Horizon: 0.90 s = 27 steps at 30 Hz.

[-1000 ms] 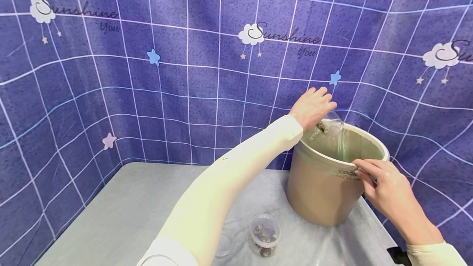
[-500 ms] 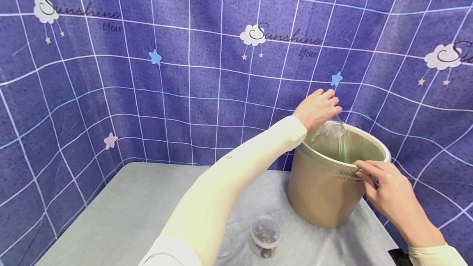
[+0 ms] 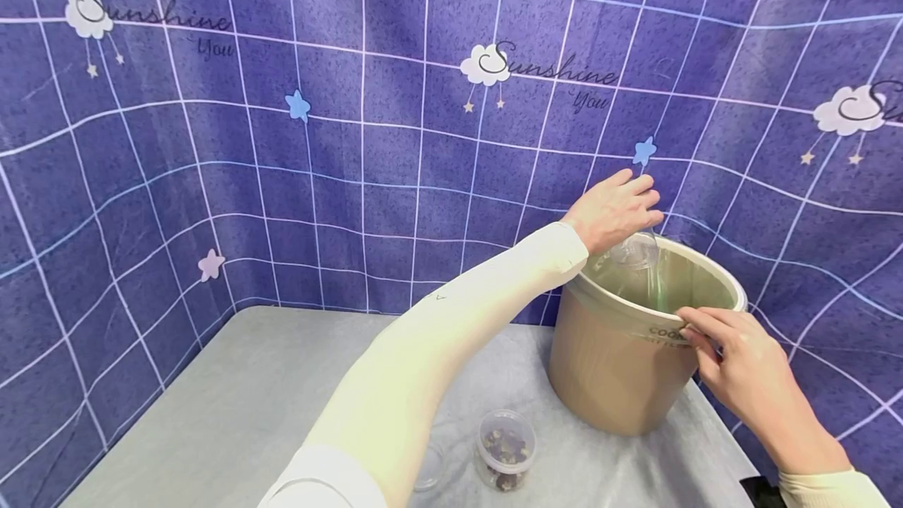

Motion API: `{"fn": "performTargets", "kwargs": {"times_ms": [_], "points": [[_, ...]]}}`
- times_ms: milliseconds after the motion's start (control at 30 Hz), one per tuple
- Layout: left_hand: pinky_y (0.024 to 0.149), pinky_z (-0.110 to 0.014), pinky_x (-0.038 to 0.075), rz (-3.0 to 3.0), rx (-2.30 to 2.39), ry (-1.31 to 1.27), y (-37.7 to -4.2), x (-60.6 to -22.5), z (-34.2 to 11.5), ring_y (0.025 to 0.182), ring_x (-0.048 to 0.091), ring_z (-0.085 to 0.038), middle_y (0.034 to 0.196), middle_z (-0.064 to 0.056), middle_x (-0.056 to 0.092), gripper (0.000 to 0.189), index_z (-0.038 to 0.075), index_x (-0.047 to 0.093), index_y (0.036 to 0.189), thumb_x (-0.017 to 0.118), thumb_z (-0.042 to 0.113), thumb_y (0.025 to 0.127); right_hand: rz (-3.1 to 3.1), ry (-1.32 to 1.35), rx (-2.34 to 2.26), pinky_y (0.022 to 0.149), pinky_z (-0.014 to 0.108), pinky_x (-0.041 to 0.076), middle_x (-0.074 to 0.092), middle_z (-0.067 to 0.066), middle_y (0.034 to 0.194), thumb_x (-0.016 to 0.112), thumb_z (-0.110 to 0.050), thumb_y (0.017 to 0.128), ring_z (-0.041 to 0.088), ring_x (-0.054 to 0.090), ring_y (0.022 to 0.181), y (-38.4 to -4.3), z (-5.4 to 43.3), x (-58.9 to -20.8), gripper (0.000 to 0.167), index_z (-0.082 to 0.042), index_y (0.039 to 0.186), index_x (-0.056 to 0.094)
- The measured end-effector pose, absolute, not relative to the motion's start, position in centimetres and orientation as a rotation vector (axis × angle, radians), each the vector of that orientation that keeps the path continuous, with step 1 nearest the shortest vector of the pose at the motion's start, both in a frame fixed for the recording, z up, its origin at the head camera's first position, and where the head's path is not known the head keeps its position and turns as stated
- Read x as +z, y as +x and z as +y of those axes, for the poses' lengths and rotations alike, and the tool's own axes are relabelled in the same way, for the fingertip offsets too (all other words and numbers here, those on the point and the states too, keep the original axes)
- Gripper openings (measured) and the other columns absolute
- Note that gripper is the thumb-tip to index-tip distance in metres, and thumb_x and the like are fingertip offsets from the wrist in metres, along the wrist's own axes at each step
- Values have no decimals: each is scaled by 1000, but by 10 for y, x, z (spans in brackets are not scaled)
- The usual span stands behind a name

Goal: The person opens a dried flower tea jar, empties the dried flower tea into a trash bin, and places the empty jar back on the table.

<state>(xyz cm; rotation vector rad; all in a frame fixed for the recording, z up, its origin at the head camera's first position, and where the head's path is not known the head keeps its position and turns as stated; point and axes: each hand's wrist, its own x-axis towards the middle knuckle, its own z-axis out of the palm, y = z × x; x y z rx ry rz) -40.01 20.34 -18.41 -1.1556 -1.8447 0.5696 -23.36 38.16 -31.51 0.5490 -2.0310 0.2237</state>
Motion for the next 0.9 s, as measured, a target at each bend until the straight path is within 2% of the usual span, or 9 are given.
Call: {"fn": "performTargets", "kwargs": {"times_ms": [200, 300, 600, 833, 900], "points": [[103, -33, 38, -1851, 588, -1151, -400, -186, 203, 125, 49, -18, 129, 8, 63, 33, 36, 65, 127, 47, 20, 105, -2023, 553, 233, 95, 24, 33, 71, 17, 99, 72, 1, 74, 39, 62, 94, -234, 382, -316, 36, -2, 110, 75], [102, -33, 38, -1862, 582, -1153, -400, -188, 203, 124, 49, -18, 127, 8, 64, 32, 36, 66, 126, 47, 20, 105, -2022, 554, 237, 96, 20, 31, 71, 17, 99, 73, 1, 74, 38, 62, 95, -234, 381, -317, 36, -2, 110, 75], [104, -32, 38, -1888, 576, -1141, -400, -188, 199, 128, 48, -18, 130, 8, 63, 32, 35, 65, 127, 49, 19, 105, -2019, 554, 230, 93, 27, 34, 71, 16, 99, 71, -3, 77, 39, 62, 94, -234, 382, -317, 33, -2, 110, 75], [104, -32, 37, -1919, 559, -1140, -398, -185, 195, 129, 46, -19, 132, 8, 61, 34, 35, 64, 130, 56, 18, 102, -2023, 553, 223, 88, 43, 40, 71, 17, 99, 73, 2, 73, 39, 62, 94, -233, 381, -316, 36, -2, 109, 75], [104, -32, 37, -1921, 549, -1140, -399, -183, 193, 128, 47, -19, 132, 8, 61, 34, 35, 64, 129, 55, 17, 102, -2025, 552, 223, 88, 43, 40, 71, 17, 99, 74, 3, 73, 39, 62, 94, -232, 380, -316, 36, -2, 109, 75]]}}
